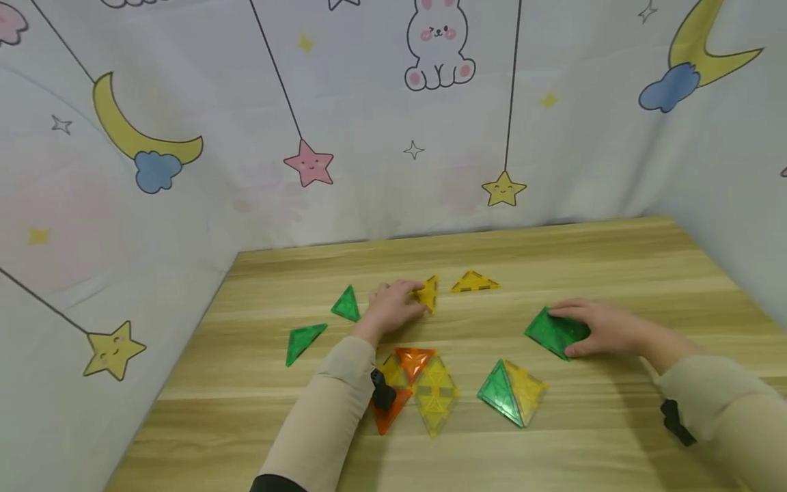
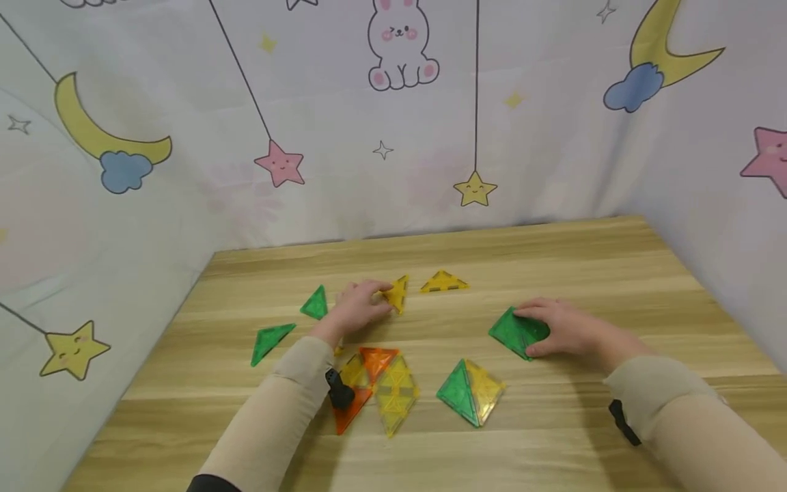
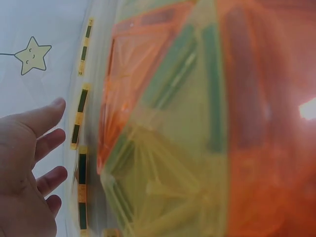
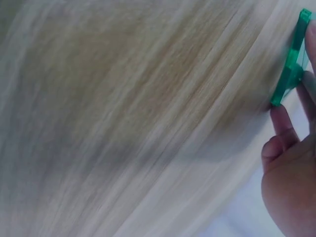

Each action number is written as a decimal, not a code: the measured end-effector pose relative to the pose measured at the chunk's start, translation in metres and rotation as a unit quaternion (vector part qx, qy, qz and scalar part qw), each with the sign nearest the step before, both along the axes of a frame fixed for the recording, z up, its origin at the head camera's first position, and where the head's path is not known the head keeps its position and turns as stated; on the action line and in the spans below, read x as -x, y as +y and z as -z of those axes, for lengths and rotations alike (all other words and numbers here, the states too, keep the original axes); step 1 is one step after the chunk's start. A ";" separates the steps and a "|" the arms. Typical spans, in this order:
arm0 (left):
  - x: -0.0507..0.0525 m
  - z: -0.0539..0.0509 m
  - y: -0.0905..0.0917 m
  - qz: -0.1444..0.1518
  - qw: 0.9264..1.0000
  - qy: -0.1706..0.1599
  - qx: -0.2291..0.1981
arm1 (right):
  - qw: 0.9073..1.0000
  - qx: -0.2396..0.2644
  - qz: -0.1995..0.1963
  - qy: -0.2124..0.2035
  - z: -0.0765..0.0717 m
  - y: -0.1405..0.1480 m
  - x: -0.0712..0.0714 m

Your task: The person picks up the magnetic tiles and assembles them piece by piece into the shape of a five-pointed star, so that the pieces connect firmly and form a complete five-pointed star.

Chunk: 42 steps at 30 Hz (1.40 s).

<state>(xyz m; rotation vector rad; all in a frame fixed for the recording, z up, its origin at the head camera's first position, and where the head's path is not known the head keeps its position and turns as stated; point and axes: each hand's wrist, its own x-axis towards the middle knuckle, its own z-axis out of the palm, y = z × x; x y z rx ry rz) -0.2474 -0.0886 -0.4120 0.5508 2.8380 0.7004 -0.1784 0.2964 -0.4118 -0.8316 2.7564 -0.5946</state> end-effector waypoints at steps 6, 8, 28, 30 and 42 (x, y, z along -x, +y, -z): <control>0.000 0.005 0.002 -0.014 1.000 0.009 0.024 | 1.000 0.004 0.002 -0.017 0.001 0.000 -0.002; 0.001 0.005 0.004 -0.019 0.999 0.010 0.031 | 1.000 0.008 0.005 -0.027 0.000 0.000 -0.003; 0.001 0.006 0.019 -0.059 0.995 0.029 0.072 | 0.998 -0.013 0.041 0.033 -0.010 -0.060 0.048; 0.001 0.005 0.020 -0.063 0.995 0.031 0.075 | 0.998 -0.013 0.043 0.033 -0.008 -0.068 0.053; 0.000 0.006 0.020 -0.070 0.995 0.029 0.068 | 0.998 0.000 0.054 0.018 0.002 -0.092 0.063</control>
